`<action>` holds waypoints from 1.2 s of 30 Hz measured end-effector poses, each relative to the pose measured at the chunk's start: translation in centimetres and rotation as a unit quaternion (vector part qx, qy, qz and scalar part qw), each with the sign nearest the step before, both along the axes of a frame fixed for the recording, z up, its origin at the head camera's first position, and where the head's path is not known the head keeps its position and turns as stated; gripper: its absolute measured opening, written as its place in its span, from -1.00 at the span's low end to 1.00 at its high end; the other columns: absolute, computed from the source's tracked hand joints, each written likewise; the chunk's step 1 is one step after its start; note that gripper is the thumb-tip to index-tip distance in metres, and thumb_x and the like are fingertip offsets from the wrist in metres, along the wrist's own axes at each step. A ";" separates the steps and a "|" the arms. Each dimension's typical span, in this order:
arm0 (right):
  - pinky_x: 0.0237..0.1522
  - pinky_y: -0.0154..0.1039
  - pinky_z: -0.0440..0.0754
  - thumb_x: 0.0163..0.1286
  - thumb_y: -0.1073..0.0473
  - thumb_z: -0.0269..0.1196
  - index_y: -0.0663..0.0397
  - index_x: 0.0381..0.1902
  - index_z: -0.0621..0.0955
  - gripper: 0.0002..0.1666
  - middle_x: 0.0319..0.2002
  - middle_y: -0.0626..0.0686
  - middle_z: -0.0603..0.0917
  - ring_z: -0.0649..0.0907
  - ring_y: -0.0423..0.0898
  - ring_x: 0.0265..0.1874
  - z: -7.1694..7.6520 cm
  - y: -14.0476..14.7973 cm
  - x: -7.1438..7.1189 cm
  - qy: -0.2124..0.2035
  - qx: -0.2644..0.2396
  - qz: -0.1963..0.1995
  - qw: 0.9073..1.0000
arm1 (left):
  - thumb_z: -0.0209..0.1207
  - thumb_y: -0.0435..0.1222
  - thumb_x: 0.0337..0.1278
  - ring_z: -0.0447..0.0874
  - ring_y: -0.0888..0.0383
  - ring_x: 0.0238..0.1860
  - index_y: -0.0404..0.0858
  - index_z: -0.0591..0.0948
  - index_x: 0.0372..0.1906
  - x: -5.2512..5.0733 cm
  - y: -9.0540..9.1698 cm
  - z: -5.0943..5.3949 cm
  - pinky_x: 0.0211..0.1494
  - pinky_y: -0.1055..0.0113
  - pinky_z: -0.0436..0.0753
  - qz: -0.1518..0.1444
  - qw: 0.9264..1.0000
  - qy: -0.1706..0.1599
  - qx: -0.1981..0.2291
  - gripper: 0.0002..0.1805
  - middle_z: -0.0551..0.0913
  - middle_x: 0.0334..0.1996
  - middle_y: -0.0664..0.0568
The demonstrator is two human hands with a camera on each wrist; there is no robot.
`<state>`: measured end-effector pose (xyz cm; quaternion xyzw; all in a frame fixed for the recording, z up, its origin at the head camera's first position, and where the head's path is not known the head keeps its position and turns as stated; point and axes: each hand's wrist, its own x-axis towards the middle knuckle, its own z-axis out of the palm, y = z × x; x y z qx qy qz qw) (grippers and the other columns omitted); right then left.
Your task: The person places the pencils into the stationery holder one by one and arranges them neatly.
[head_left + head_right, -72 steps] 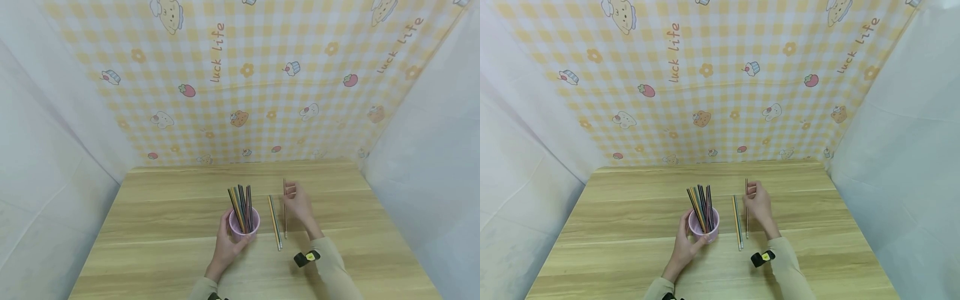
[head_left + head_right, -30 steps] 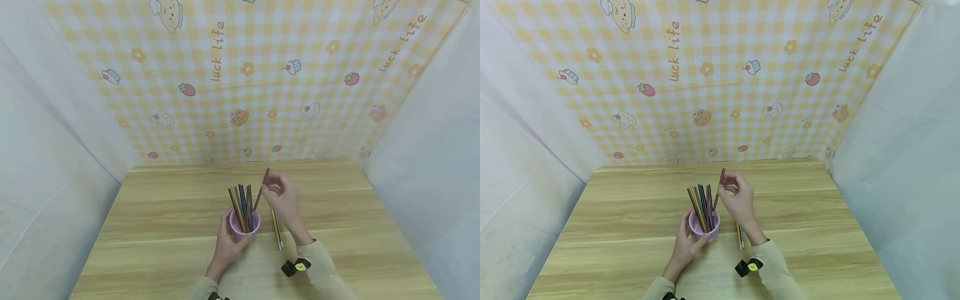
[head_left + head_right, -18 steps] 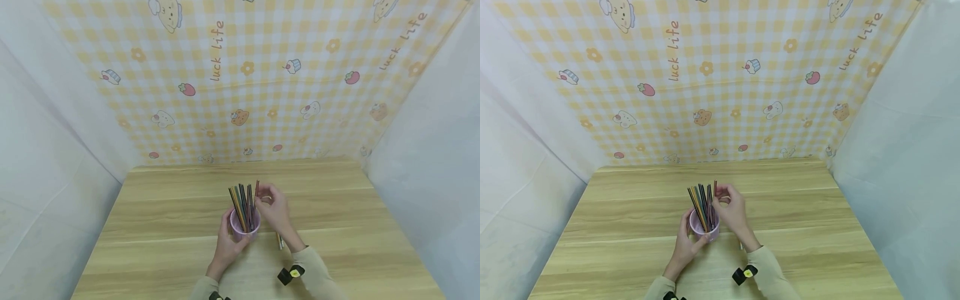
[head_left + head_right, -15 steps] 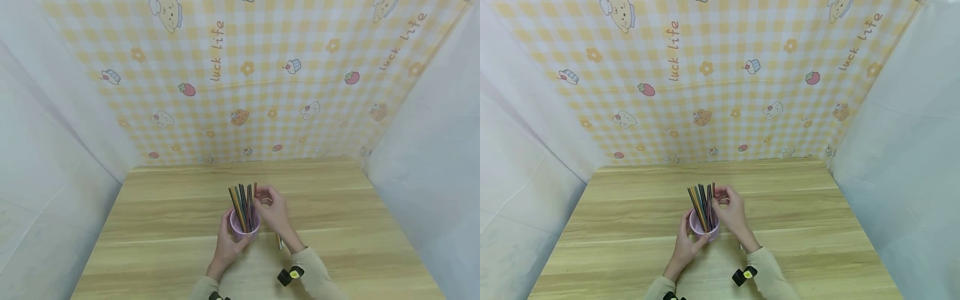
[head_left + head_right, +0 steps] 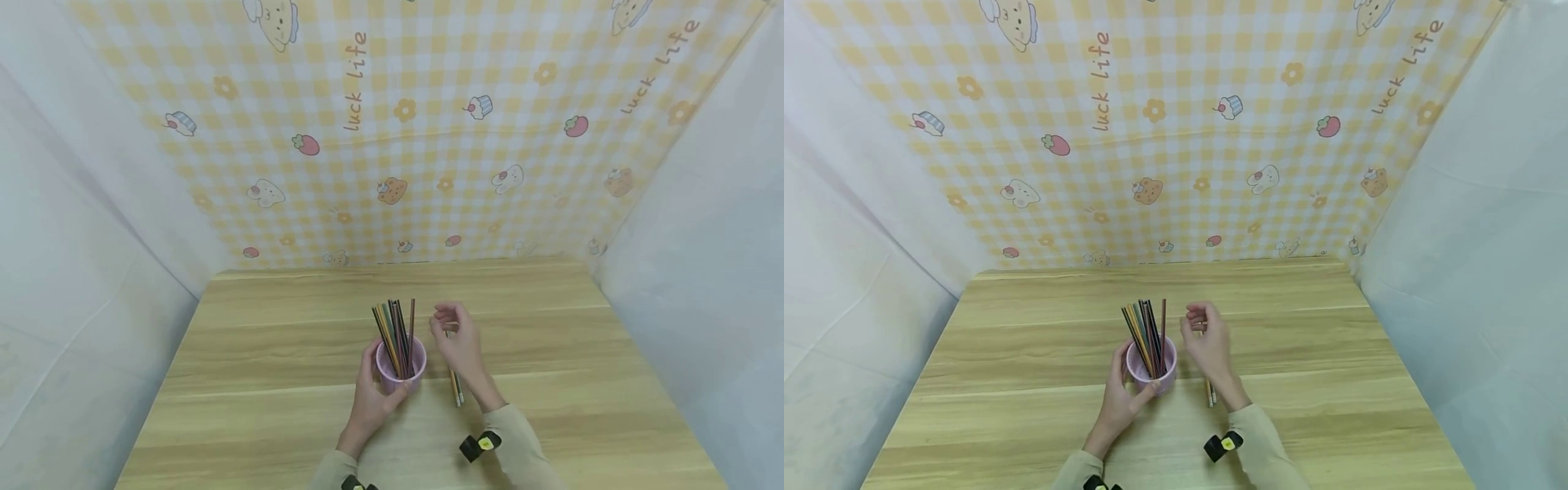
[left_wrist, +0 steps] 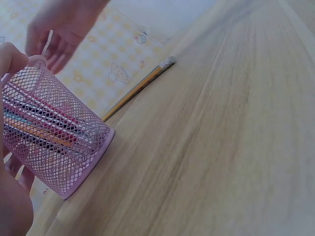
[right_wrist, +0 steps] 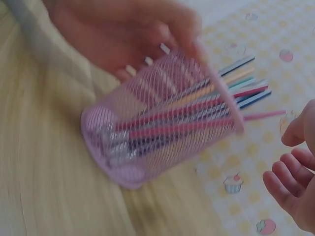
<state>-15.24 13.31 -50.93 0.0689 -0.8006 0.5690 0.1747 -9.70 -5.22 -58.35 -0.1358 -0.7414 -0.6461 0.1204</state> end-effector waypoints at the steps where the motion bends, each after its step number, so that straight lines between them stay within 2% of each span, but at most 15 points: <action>1: -0.10 -0.25 0.76 0.28 0.44 0.32 0.34 0.01 0.57 -0.67 -0.19 0.22 0.69 0.69 0.07 -0.21 -0.3 0.3 -0.1 -0.004 0.004 -0.008 1.000 | 0.50 -0.28 -0.12 0.48 -0.13 0.35 -0.17 0.26 0.48 0.0 0.0 0.0 0.40 -0.18 0.47 0.000 1.000 0.002 -0.001 -0.01 0.47 0.37 -0.12; 6: -0.17 -0.36 0.74 0.26 0.44 0.32 0.31 -0.03 0.58 -0.69 -0.22 0.21 0.69 0.69 0.07 -0.24 -1.9 1.5 -0.6 -0.031 0.018 -0.031 0.999 | 0.49 -0.30 -0.12 0.50 -0.14 0.33 -0.18 0.25 0.49 0.0 -0.1 -0.1 0.38 -0.13 0.52 0.002 1.000 0.007 -0.008 0.00 0.48 0.37 -0.14; 8: -0.20 -0.40 0.73 0.26 0.43 0.32 0.36 -0.04 0.58 -0.69 -0.23 0.21 0.70 0.69 0.07 -0.25 -2.6 1.9 -0.8 -0.034 0.024 -0.036 0.999 | 0.49 -0.30 -0.11 0.51 -0.14 0.32 -0.18 0.25 0.49 0.0 -0.1 -0.1 0.37 -0.10 0.53 0.003 1.000 0.006 -0.008 0.00 0.48 0.37 -0.14; 13: -0.23 -0.38 0.72 0.27 0.41 0.31 0.42 -0.04 0.57 -0.69 -0.24 0.23 0.70 0.70 0.07 -0.27 -4.4 2.8 -1.1 -0.041 0.060 -0.043 0.996 | 0.49 -0.27 -0.10 0.53 -0.17 0.29 -0.18 0.25 0.49 0.0 -0.2 -0.2 0.35 -0.05 0.57 0.002 1.000 0.011 -0.007 -0.02 0.48 0.35 -0.15; 18: -0.24 -0.40 0.69 0.25 0.44 0.29 0.40 -0.06 0.58 -0.71 -0.25 0.23 0.70 0.69 0.05 -0.28 -5.9 3.5 -1.1 -0.078 0.080 -0.039 0.993 | 0.48 -0.26 -0.09 0.55 -0.16 0.26 -0.20 0.25 0.48 -0.1 -0.1 -0.2 0.30 -0.04 0.60 0.001 1.000 0.014 -0.009 -0.02 0.50 0.34 -0.16; 25: -0.25 -0.39 0.72 0.19 0.49 0.28 0.38 -0.09 0.58 -0.70 -0.27 0.23 0.70 0.71 0.05 -0.29 -6.6 3.9 -1.0 -0.097 0.100 -0.031 0.990 | 0.48 -0.26 -0.12 0.55 -0.08 0.27 -0.22 0.26 0.47 0.0 -0.1 0.0 0.31 0.10 0.61 0.004 1.000 0.011 -0.009 -0.02 0.51 0.32 -0.13; 30: -0.27 -0.33 0.73 0.14 0.51 0.27 0.39 -0.14 0.58 -0.72 -0.31 0.21 0.70 0.69 0.02 -0.33 -6.8 3.9 -0.9 -0.101 0.129 -0.037 0.986 | 0.48 -0.26 -0.14 0.56 -0.08 0.25 -0.24 0.27 0.46 0.0 0.0 0.0 0.28 0.11 0.63 0.008 1.000 0.014 -0.012 -0.03 0.52 0.30 -0.14; 36: -0.25 -0.27 0.71 0.12 0.48 0.27 0.34 -0.15 0.58 -0.72 -0.31 0.17 0.67 0.65 -0.03 -0.33 -6.7 3.8 -1.1 -0.132 0.150 -0.050 0.979 | 0.49 -0.26 -0.14 0.56 -0.12 0.25 -0.23 0.28 0.46 -0.1 0.0 -0.1 0.30 0.09 0.62 0.006 1.000 0.015 -0.008 -0.02 0.51 0.31 -0.14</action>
